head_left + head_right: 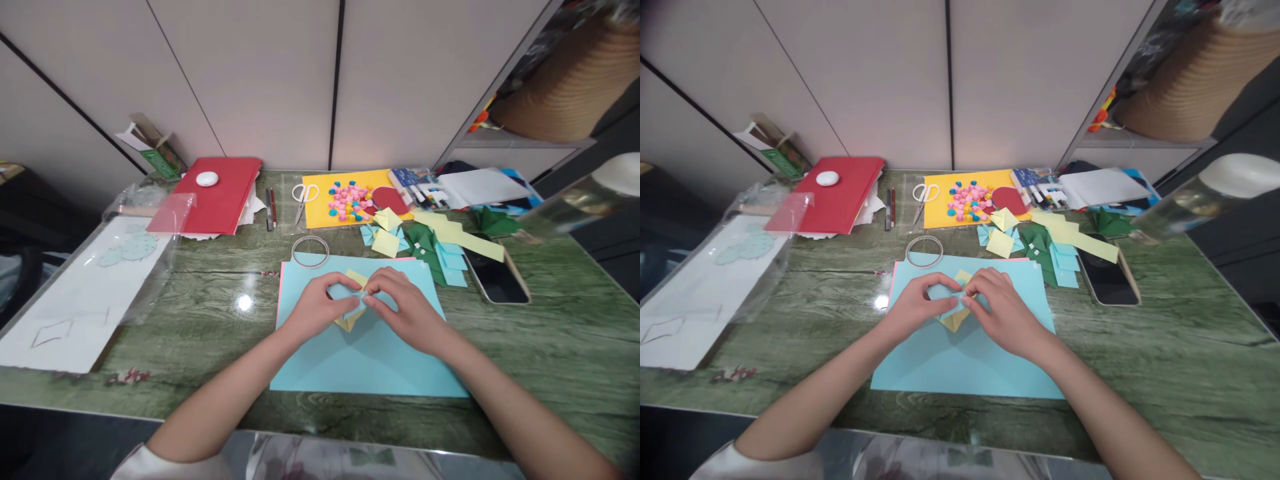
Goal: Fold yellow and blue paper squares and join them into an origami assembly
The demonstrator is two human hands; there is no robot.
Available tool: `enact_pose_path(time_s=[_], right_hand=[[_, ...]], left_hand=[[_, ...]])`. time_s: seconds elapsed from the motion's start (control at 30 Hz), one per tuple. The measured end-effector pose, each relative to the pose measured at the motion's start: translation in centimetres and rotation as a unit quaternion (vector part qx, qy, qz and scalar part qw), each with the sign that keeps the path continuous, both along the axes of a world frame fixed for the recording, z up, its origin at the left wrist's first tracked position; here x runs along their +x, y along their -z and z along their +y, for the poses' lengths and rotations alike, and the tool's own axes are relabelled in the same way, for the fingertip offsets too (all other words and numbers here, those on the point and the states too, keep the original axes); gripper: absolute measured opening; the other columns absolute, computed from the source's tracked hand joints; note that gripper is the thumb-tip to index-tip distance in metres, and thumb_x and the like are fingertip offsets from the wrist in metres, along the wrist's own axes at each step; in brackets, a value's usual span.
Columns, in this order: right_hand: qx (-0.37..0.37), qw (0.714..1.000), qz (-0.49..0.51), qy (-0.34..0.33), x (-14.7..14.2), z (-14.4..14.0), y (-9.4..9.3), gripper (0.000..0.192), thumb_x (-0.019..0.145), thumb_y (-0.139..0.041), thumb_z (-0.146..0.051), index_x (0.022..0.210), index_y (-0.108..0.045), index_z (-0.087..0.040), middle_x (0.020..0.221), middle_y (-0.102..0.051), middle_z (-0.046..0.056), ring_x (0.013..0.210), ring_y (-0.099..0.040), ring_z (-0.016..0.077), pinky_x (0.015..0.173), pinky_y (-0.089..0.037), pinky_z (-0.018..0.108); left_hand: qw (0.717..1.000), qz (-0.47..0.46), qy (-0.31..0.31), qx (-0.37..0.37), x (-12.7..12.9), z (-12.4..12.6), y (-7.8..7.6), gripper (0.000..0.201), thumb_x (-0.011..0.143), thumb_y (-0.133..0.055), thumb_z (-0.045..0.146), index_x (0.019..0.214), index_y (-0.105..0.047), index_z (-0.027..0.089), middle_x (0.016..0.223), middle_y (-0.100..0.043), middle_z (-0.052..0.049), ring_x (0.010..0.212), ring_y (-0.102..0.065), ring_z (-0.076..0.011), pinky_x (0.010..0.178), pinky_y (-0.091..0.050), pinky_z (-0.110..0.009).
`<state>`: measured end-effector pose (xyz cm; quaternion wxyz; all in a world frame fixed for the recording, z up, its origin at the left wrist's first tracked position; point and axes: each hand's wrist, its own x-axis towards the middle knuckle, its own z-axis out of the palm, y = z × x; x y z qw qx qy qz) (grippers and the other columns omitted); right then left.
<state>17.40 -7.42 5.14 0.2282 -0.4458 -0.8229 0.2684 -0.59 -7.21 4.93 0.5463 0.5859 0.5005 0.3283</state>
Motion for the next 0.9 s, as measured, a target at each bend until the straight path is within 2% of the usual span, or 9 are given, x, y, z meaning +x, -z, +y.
enact_pose_path(time_s=[0.2, 0.27, 0.33, 0.43, 0.5, 0.7, 0.9], right_hand=[[-0.032, 0.999, 0.032, 0.008, 0.3, 0.3, -0.2, 0.010, 0.086, -0.047, -0.024, 0.078, -0.052, -0.022, 0.078, -0.056, 0.001, 0.077, -0.052, 0.0161, 0.072, -0.040, 0.032], [0.011, 0.998, 0.053, 0.035, 0.3, 0.1, -0.4, 0.005, 0.085, -0.050, -0.024, 0.083, -0.054, -0.022, 0.081, -0.057, 0.002, 0.080, -0.053, 0.0167, 0.073, -0.041, 0.032], [0.098, 0.992, 0.063, 0.053, 0.2, -0.3, -0.6, 0.005, 0.082, -0.054, -0.022, 0.086, -0.055, -0.023, 0.085, -0.057, 0.003, 0.083, -0.054, 0.0178, 0.075, -0.041, 0.033], [0.239, 0.969, 0.038, 0.052, 0.1, -0.9, -0.6, 0.009, 0.077, -0.061, -0.018, 0.082, -0.057, -0.024, 0.086, -0.058, 0.003, 0.083, -0.054, 0.0191, 0.076, -0.037, 0.037], [0.297, 0.953, 0.014, 0.063, 0.1, -1.1, -0.4, 0.010, 0.075, -0.064, -0.019, 0.081, -0.060, -0.025, 0.087, -0.060, 0.004, 0.082, -0.055, 0.0194, 0.074, -0.036, 0.037], [0.343, 0.936, 0.002, 0.074, 0.3, -1.3, 0.5, 0.020, 0.075, -0.065, -0.023, 0.091, -0.064, -0.035, 0.087, -0.064, 0.001, 0.079, -0.057, 0.0185, 0.075, -0.033, 0.038], [0.374, 0.924, 0.001, 0.083, 0.2, -1.4, 0.2, 0.025, 0.074, -0.067, -0.022, 0.093, -0.064, -0.038, 0.084, -0.065, 0.000, 0.078, -0.056, 0.0183, 0.071, -0.034, 0.037]], left_hand=[[0.999, -0.010, -0.013, -0.031, -0.3, 0.2, -0.2, 0.018, 0.067, -0.063, 0.034, 0.069, -0.063, 0.017, 0.068, -0.060, 0.002, 0.047, -0.039, -0.0065, 0.050, -0.032, -0.022], [0.998, -0.039, -0.027, -0.043, -0.3, 0.3, -0.1, 0.017, 0.066, -0.064, 0.033, 0.067, -0.063, 0.016, 0.067, -0.060, 0.002, 0.052, -0.044, -0.0081, 0.055, -0.035, -0.022], [0.993, -0.088, -0.043, -0.068, -0.2, 0.2, -0.2, 0.014, 0.064, -0.066, 0.029, 0.066, -0.062, 0.016, 0.067, -0.060, 0.001, 0.060, -0.051, -0.0109, 0.062, -0.039, -0.024], [0.983, -0.143, -0.054, -0.106, 0.1, -0.1, -0.3, 0.010, 0.063, -0.067, 0.024, 0.066, -0.062, 0.016, 0.067, -0.060, 0.000, 0.068, -0.054, -0.0129, 0.069, -0.040, -0.025], [0.981, -0.151, -0.062, -0.105, 0.2, -0.4, -0.3, 0.010, 0.063, -0.067, 0.024, 0.066, -0.062, 0.016, 0.068, -0.061, 0.000, 0.069, -0.054, -0.0127, 0.069, -0.040, -0.024], [0.991, -0.093, -0.081, -0.052, 0.3, -1.2, -0.5, 0.012, 0.066, -0.065, 0.028, 0.068, -0.063, 0.017, 0.070, -0.061, 0.000, 0.064, -0.052, -0.0131, 0.065, -0.040, -0.025], [0.992, -0.084, -0.085, -0.042, 0.4, -1.4, -0.9, 0.008, 0.067, -0.064, 0.026, 0.067, -0.063, 0.017, 0.067, -0.061, 0.001, 0.063, -0.051, -0.0123, 0.063, -0.040, -0.024]])
